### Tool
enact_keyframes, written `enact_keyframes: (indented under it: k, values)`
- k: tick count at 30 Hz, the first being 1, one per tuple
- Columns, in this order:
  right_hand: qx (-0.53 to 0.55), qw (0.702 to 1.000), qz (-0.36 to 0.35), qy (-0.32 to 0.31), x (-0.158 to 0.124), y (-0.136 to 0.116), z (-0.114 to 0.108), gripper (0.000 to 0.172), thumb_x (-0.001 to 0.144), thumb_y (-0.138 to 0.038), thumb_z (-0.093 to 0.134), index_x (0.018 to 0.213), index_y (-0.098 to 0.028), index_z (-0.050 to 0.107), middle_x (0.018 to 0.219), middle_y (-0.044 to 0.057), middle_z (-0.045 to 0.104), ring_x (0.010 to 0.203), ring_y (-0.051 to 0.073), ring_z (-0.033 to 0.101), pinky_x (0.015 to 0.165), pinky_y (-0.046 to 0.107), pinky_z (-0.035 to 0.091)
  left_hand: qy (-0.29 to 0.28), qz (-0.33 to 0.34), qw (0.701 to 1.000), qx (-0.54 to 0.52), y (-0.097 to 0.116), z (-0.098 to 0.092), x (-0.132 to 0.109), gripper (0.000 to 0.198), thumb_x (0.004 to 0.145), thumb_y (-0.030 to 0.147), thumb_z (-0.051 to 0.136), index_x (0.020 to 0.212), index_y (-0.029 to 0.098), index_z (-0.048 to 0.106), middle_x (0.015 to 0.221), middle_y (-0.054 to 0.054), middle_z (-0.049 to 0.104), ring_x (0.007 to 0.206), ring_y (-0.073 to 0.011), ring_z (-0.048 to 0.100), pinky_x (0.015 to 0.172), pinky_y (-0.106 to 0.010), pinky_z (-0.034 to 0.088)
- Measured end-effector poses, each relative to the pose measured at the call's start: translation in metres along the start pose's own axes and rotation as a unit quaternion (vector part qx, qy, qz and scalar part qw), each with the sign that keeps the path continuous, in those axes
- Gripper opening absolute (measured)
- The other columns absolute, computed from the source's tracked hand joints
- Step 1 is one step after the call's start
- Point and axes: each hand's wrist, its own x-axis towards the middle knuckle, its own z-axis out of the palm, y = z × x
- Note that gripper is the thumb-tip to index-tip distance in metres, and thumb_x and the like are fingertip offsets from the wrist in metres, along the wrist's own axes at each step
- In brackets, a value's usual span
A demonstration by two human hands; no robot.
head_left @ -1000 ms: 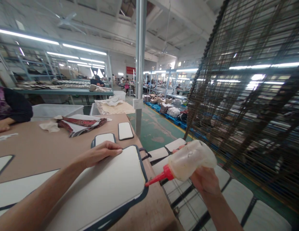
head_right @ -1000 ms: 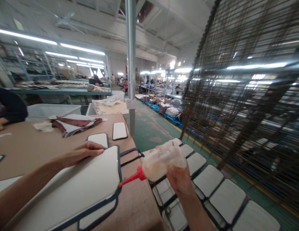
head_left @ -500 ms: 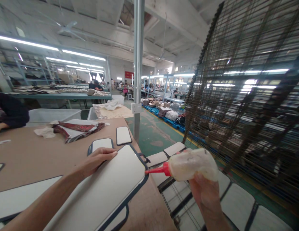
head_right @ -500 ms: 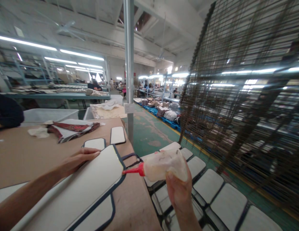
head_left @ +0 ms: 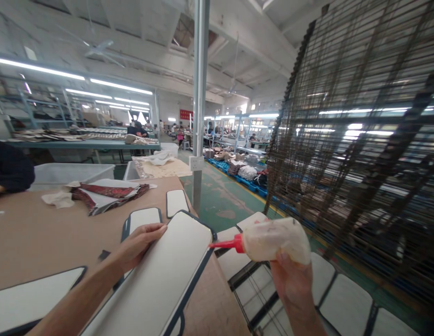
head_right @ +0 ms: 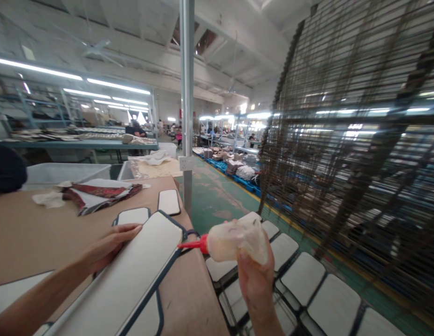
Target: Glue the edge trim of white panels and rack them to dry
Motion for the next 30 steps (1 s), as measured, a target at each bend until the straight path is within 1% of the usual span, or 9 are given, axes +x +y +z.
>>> enact_keyframes:
  k: [4, 7, 9, 13, 17, 22, 26, 30]
  values:
    - [0.021, 1.0, 0.001, -0.004, 0.004, -0.001, 0.003, 0.049, 0.078, -0.023, 0.073, 0.124, -0.03, 0.058, 0.116, 0.007, 0.069, 0.107, 0.031, 0.065, 0.097, 0.055, 0.048, -0.001, 0.007, 1.0, -0.014, -0.004, 0.003, 0.002, 0.037, 0.056, 0.041, 0.084, 0.073, 0.016, 0.063, 0.06, 0.0, 0.068, 0.052, -0.0155, 0.064, 0.047, -0.021, 0.047]
    - [0.027, 1.0, 0.003, 0.0, 0.009, -0.002, 0.007, 0.05, 0.079, -0.022, 0.072, 0.126, -0.028, 0.057, 0.117, 0.009, 0.068, 0.107, 0.031, 0.064, 0.098, 0.055, 0.047, 0.004, 0.01, 1.0, -0.026, -0.006, 0.003, 0.005, 0.039, 0.056, 0.043, 0.084, 0.075, 0.016, 0.062, 0.059, 0.0, 0.067, 0.051, -0.0144, 0.062, 0.047, -0.02, 0.046]
    - [0.028, 1.0, 0.003, 0.001, 0.011, -0.001, 0.01, 0.048, 0.078, -0.022, 0.072, 0.124, -0.027, 0.059, 0.116, 0.009, 0.068, 0.106, 0.03, 0.064, 0.098, 0.054, 0.047, 0.004, 0.013, 0.999, -0.033, -0.008, 0.002, 0.008, 0.041, 0.057, 0.044, 0.084, 0.076, 0.016, 0.061, 0.059, 0.0, 0.067, 0.05, -0.0135, 0.061, 0.046, -0.02, 0.045]
    - [0.023, 1.0, -0.003, -0.007, 0.015, 0.003, 0.012, 0.044, 0.076, -0.024, 0.075, 0.118, -0.026, 0.063, 0.111, 0.009, 0.071, 0.103, 0.03, 0.066, 0.098, 0.054, 0.048, 0.007, 0.027, 0.999, -0.046, -0.014, -0.004, 0.014, 0.041, 0.059, 0.044, 0.083, 0.077, 0.016, 0.059, 0.06, 0.001, 0.066, 0.051, -0.0127, 0.06, 0.048, -0.02, 0.045]
    - [0.011, 1.0, -0.001, -0.009, 0.016, 0.009, 0.012, 0.049, 0.073, -0.029, 0.077, 0.119, -0.023, 0.063, 0.108, 0.011, 0.072, 0.101, 0.033, 0.067, 0.097, 0.057, 0.047, 0.024, 0.027, 0.998, -0.049, -0.017, -0.007, 0.016, 0.044, 0.055, 0.044, 0.085, 0.077, 0.016, 0.059, 0.06, 0.001, 0.065, 0.05, -0.0125, 0.058, 0.046, -0.019, 0.044]
    - [0.022, 0.999, 0.021, -0.037, 0.016, 0.014, 0.011, 0.052, 0.075, -0.03, 0.076, 0.124, -0.025, 0.06, 0.114, 0.012, 0.069, 0.108, 0.034, 0.063, 0.099, 0.057, 0.045, 0.025, 0.021, 0.998, -0.057, -0.015, -0.007, 0.014, 0.039, 0.057, 0.038, 0.085, 0.073, 0.017, 0.056, 0.055, 0.002, 0.062, 0.047, -0.0109, 0.055, 0.044, -0.018, 0.044]
    - [0.029, 0.998, 0.04, -0.047, 0.012, 0.014, 0.013, 0.05, 0.075, -0.03, 0.076, 0.123, -0.025, 0.06, 0.113, 0.011, 0.07, 0.109, 0.034, 0.063, 0.099, 0.058, 0.045, 0.028, 0.01, 0.998, -0.06, -0.015, -0.009, 0.015, 0.036, 0.059, 0.034, 0.084, 0.073, 0.016, 0.056, 0.056, 0.001, 0.063, 0.047, -0.0117, 0.057, 0.044, -0.019, 0.045]
    - [0.038, 0.997, 0.053, -0.049, 0.008, 0.012, 0.017, 0.047, 0.074, -0.029, 0.077, 0.119, -0.025, 0.064, 0.108, 0.011, 0.072, 0.107, 0.033, 0.064, 0.099, 0.056, 0.045, 0.033, 0.0, 0.997, -0.064, -0.015, -0.012, 0.019, 0.029, 0.067, 0.031, 0.079, 0.075, 0.016, 0.056, 0.057, 0.0, 0.065, 0.049, -0.0135, 0.06, 0.047, -0.021, 0.048]
